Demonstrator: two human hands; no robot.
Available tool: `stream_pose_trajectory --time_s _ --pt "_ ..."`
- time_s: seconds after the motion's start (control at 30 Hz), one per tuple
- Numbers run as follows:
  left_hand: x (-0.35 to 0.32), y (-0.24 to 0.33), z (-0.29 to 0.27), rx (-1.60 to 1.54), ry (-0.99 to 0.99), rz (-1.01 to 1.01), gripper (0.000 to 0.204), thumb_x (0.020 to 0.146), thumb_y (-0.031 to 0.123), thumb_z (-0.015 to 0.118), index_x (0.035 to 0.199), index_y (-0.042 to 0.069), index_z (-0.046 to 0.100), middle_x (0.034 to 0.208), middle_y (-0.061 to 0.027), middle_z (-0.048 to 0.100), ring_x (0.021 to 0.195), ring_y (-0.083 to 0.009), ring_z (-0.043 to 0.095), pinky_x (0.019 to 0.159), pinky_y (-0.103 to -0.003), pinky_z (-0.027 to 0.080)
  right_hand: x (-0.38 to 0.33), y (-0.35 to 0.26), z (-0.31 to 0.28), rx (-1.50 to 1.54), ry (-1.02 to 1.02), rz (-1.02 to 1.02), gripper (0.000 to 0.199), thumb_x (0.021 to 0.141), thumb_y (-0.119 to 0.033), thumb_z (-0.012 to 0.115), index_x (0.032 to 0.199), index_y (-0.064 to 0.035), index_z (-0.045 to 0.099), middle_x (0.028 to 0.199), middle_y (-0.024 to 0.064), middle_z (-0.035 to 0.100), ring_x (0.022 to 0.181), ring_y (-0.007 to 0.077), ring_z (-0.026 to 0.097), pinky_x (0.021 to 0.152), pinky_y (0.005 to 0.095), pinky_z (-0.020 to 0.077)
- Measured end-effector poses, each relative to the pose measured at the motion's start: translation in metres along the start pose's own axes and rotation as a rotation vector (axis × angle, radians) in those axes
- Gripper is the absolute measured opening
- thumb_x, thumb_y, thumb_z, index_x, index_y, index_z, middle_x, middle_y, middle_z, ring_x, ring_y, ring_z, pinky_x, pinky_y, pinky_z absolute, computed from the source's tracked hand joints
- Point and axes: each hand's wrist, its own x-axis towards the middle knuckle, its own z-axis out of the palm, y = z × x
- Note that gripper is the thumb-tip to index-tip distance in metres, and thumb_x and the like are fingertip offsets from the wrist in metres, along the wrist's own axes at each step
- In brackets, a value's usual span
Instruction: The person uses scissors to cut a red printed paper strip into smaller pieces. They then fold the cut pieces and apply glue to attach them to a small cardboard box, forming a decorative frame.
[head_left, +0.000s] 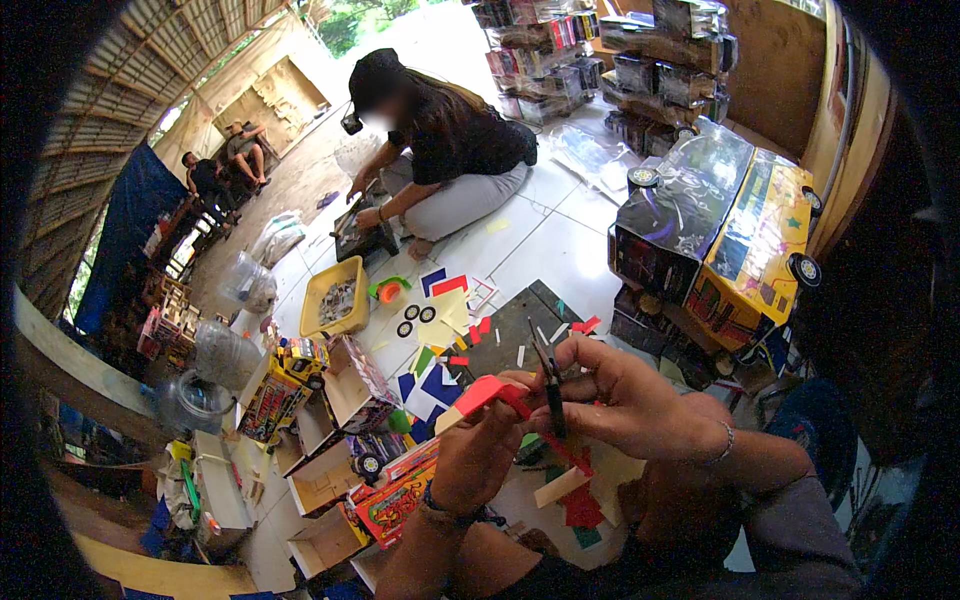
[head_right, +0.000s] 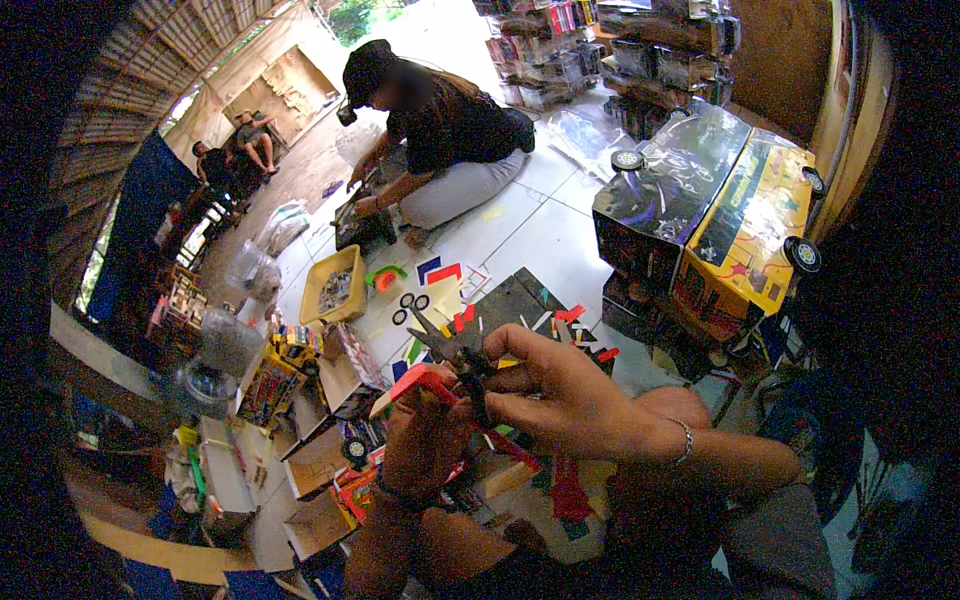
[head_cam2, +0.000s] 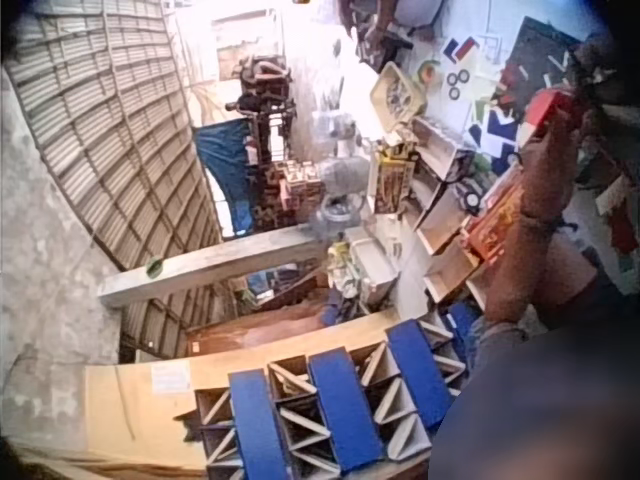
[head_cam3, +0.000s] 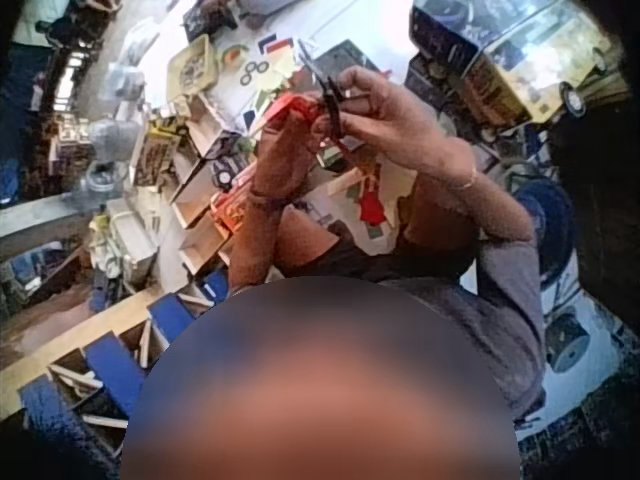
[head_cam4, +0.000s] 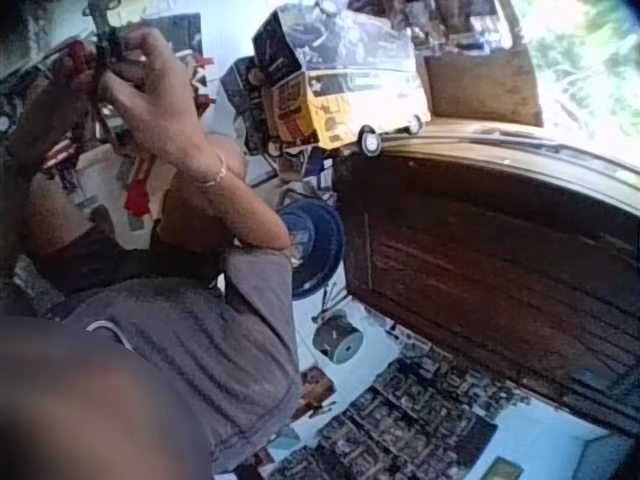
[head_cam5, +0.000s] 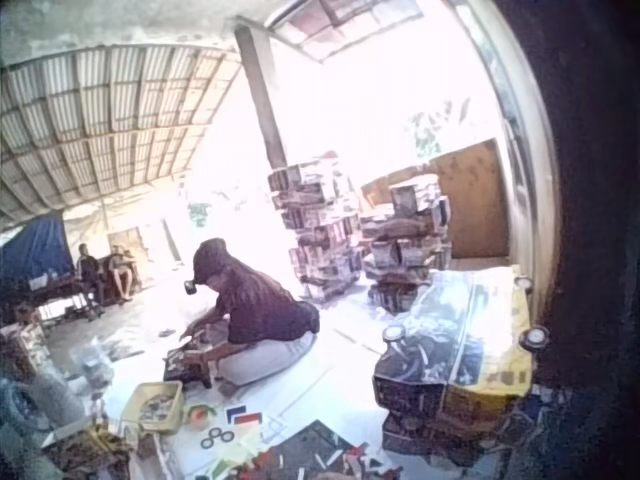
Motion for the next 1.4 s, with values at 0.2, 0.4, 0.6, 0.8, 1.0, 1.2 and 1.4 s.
stream_pose_trajectory --time_s 0.2,0.4,0.6,0.8,1.0,1.2,1.4 --pt "0.003 0.000 -0.007 -0.103 0.100 0.098 0.033 0.098 0.024 0.062 0.122 0.002 0.057 0.117 -0.0093 0.064 0.112 -0.0262 0.061 0.101 -0.047 0.048 -0.010 -0.007 0.001 -0.371 0.074 -0.103 0.033 0.091 -0.008 0.068 0.118 -0.0055 0.048 0.104 0.0116 0.064 0.098 0.0194 0.066 0.083 0.0315 0.0532" --pt "0.007 0.016 -0.010 -0.264 0.052 0.214 0.031 0.097 0.022 0.065 0.123 0.008 0.056 0.105 -0.0032 0.064 0.106 -0.0217 0.061 0.099 -0.046 0.050 -0.002 -0.007 -0.007 -0.931 0.134 -0.456 0.037 0.084 -0.026 0.076 0.109 -0.0071 0.056 0.106 0.0175 0.057 0.085 0.0403 0.063 0.075 0.0445 0.0536" --pt "0.006 0.015 -0.010 -0.229 -0.033 0.167 0.026 0.095 0.024 0.065 0.116 0.011 0.055 0.106 -0.0035 0.059 0.102 -0.0199 0.057 0.096 -0.043 0.049 -0.011 -0.003 -0.001 -1.033 -0.048 -0.285 0.045 0.084 -0.042 0.073 0.110 -0.0080 0.058 0.104 0.0175 0.055 0.084 0.0399 0.064 0.071 0.0467 0.0538" --pt "0.009 0.010 -0.009 -0.376 -0.160 0.140 0.028 0.095 0.024 0.066 0.118 0.012 0.054 0.110 -0.0039 0.056 0.105 -0.0201 0.055 0.099 -0.041 0.047 -0.008 -0.002 0.006 -1.118 -0.024 -0.350 0.048 0.082 -0.049 0.072 0.106 -0.0103 0.058 0.093 0.0145 0.057 0.078 0.0383 0.064 0.064 0.0461 0.0519" --pt "0.010 0.005 -0.006 -0.468 -0.220 0.135 0.031 0.095 0.024 0.067 0.120 0.012 0.052 0.113 -0.0031 0.054 0.108 -0.0196 0.052 0.098 -0.040 0.049 -0.008 0.000 0.009 -1.169 0.078 -0.398 0.043 0.076 -0.042 0.076 0.094 -0.0083 0.057 0.081 0.0120 0.059 0.070 0.0341 0.063 0.060 0.0417 0.0503" --pt "0.011 0.002 -0.001 -0.449 -0.180 0.154 0.031 0.095 0.024 0.065 0.121 0.012 0.053 0.112 -0.0031 0.055 0.107 -0.0192 0.052 0.096 -0.037 0.051 -0.006 0.003 0.011 -1.158 0.118 -0.465 0.048 0.077 -0.048 0.076 0.097 -0.0093 0.055 0.082 0.0110 0.061 0.067 0.0334 0.064 0.061 0.0419 0.0519" --pt "0.006 -0.001 0.007 -0.436 -0.068 0.172 0.035 0.096 0.021 0.063 0.129 0.011 0.055 0.112 -0.0041 0.057 0.107 -0.0200 0.053 0.094 -0.035 0.050 -0.005 0.008 0.012 -1.252 0.207 -0.502 0.047 0.076 -0.047 0.077 0.093 -0.0095 0.055 0.077 0.0093 0.060 0.064 0.0305 0.063 0.059 0.0393 0.0513"
